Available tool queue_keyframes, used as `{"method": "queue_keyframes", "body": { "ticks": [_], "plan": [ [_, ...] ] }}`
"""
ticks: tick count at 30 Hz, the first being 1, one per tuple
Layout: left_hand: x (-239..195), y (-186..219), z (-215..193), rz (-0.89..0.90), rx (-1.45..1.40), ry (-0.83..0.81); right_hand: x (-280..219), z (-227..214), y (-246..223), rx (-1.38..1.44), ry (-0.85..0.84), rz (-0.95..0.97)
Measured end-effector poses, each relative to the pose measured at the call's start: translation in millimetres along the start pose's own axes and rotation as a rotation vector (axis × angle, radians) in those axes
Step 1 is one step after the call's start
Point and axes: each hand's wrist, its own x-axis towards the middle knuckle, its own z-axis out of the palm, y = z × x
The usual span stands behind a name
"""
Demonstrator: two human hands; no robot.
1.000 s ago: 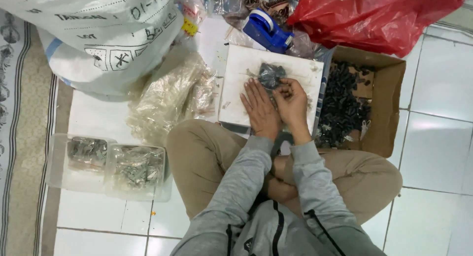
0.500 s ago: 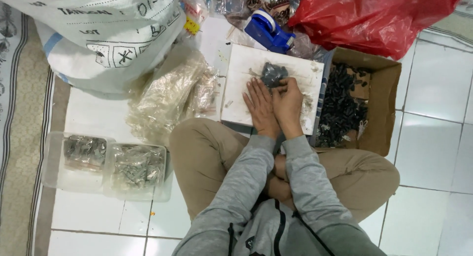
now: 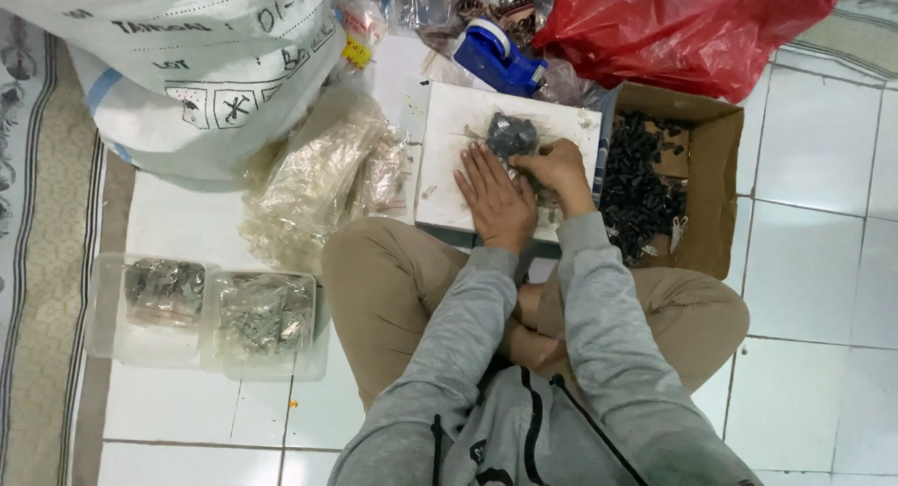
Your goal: The person sits on the floor and repeatedly picks small black objects from a cardboard box, places them into clear plastic bags, and sets the filled bags aside. The person also arranges some of the objects on a white board before bagging them.
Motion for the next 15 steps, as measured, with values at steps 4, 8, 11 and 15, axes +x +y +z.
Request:
{"method": "queue_keyframes", "body": {
  "ticks": [4,8,11,15],
  "plan": [
    [-1,-2,8,0.021,-0.031,0.078,13,2,23,0.059,0.035,-0.006],
    [-6,-9,10,0.099,-0.107,0.202,19,9,57,0.194,0.121,-0.058],
    [-17,-14,5,0.205,-0.23,0.27,-7,4,69,0.393,0.135,-0.144],
    [-22,-26,12,0.381,-0.095,0.263,-37,-4,74,0.571,0.112,-0.266]
  ]
}}
